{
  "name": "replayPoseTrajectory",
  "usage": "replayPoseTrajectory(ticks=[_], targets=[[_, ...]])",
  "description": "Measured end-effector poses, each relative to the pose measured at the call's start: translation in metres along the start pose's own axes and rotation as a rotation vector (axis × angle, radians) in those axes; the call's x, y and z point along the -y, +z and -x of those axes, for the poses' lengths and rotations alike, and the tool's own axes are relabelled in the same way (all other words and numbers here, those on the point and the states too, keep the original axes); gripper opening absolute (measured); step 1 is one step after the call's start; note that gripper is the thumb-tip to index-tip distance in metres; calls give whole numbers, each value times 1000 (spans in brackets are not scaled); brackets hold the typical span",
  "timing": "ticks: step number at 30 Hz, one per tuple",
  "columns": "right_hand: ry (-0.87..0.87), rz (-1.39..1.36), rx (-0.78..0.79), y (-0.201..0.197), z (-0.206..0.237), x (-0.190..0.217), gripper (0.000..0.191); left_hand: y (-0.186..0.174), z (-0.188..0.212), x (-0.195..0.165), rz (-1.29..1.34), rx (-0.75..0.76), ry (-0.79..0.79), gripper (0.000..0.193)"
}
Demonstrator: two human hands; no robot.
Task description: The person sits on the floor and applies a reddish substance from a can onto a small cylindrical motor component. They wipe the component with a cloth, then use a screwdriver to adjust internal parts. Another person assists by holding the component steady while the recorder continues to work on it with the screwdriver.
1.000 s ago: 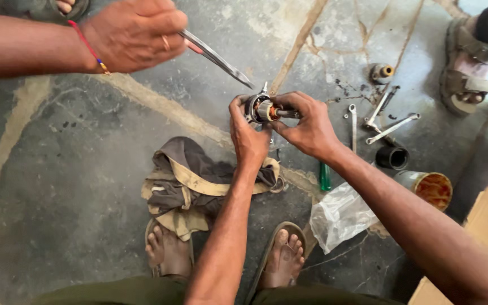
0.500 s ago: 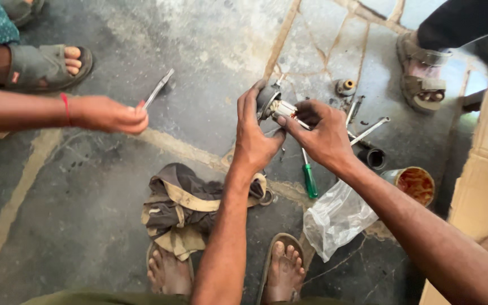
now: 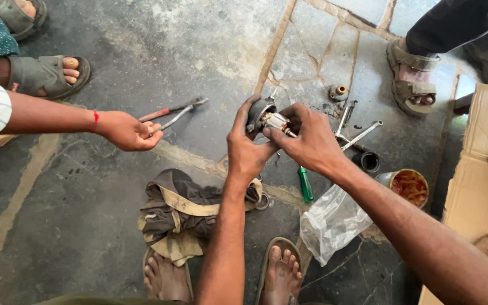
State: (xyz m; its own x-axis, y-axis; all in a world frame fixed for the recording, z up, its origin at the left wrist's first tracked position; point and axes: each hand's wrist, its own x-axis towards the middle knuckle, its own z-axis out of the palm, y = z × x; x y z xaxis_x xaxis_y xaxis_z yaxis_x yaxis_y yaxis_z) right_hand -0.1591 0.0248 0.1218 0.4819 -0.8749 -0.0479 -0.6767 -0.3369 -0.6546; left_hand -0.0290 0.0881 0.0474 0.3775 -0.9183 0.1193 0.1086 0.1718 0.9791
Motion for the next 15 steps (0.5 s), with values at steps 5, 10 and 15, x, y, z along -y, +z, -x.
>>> replayPoseTrajectory(ticks=[5,10,15], targets=[[82,96,134,-10,-5,8,64,-5,3,6,204,30,-32,85],[-237,112,93,-26,2,20,80,-12,-2,9,455,68,-26,83],[-296,150,184,-36,5,26,76,-14,-4,15,580,72,-19,83]])
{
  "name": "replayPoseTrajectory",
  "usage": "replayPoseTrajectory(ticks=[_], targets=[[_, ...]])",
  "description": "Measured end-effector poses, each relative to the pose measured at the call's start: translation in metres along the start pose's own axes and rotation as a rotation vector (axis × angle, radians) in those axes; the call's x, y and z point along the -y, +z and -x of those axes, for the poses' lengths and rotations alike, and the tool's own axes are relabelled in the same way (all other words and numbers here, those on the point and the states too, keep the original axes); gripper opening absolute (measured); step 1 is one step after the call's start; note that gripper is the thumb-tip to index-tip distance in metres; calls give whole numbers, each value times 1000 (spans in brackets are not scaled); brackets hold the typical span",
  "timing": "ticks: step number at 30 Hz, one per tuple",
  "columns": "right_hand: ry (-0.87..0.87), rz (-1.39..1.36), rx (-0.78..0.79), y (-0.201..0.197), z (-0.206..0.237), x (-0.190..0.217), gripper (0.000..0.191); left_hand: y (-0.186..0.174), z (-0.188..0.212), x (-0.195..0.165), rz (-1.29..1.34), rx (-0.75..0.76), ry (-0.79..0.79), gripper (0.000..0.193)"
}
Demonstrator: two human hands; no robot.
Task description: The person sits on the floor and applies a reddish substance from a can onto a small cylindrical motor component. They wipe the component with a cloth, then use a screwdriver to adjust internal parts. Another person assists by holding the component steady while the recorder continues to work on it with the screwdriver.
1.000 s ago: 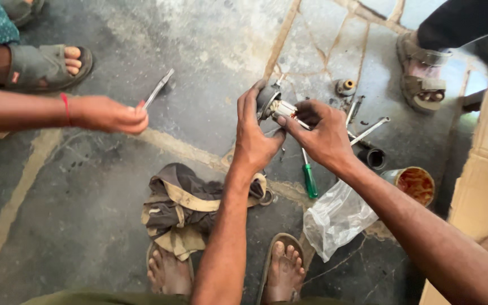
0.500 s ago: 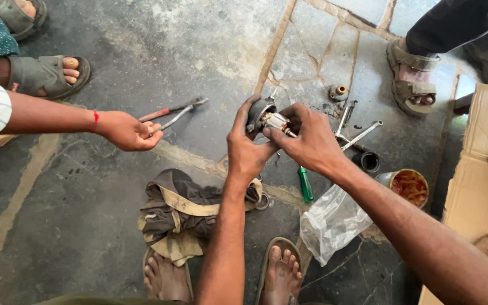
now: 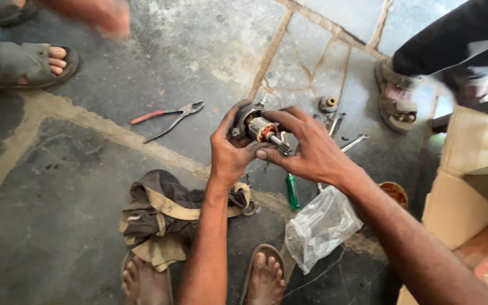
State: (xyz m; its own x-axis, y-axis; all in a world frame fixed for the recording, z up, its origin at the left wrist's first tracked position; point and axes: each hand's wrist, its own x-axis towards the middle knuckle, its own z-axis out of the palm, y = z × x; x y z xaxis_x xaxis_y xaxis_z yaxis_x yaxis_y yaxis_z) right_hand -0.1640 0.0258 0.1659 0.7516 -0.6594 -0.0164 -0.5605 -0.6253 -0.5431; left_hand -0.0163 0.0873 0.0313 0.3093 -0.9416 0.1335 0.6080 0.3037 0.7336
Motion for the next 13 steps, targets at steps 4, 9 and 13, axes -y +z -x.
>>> replayPoseTrajectory(ticks=[4,9,13], targets=[[-17,-73,-27,0,1,-9,78,-6,-7,7,-235,0,44,78],[7,-77,24,-3,6,-19,83,0,-10,8,-210,5,-56,74],[6,-88,58,1,11,-40,89,-9,-8,15,-171,49,-152,79]])
